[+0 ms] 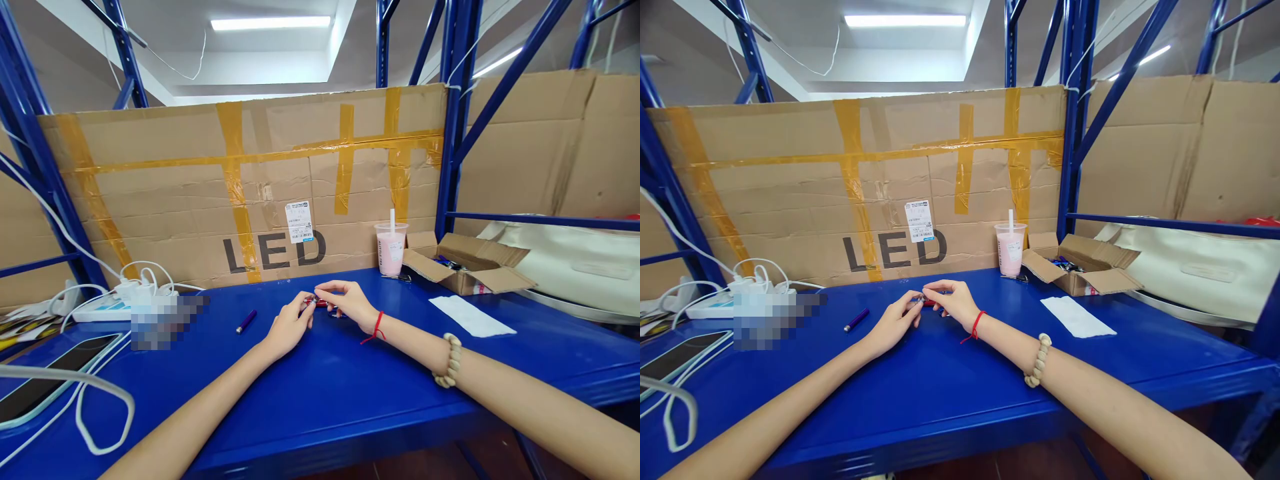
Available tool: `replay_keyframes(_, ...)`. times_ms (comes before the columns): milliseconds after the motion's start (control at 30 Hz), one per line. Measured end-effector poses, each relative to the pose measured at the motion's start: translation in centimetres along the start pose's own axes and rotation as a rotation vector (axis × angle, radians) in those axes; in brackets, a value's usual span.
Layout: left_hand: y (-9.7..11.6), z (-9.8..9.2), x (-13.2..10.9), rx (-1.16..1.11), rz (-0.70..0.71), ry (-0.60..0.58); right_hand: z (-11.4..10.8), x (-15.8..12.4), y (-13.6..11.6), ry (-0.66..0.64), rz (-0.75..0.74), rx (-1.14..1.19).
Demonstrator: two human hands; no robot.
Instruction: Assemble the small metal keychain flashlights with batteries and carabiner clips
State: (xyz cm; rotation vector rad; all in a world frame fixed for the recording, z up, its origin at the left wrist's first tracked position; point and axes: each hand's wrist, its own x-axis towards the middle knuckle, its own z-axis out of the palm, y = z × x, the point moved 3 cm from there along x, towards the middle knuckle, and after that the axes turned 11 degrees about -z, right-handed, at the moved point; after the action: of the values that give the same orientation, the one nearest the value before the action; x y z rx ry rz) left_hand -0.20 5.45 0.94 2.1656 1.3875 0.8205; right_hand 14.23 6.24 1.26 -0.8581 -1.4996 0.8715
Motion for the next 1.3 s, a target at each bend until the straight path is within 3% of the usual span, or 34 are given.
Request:
replay_keyframes(300,-0.9,0.2,0.6,-0.192,-0.050,0.011,0.8,-0.5,0.5,-0.123,-0.002,-0.003)
replay_keyframes(733,0.7,-0.2,-0.6,0.320,-0.017,-0.031,0.6,-0.7,0.2,-0.041,0.103,0.017)
replay_keyframes(1300,1.3,-0.6,-0.9,0.422,0.018,0.067,0.3,-0.7,0.4,0.013,0.224,0.099)
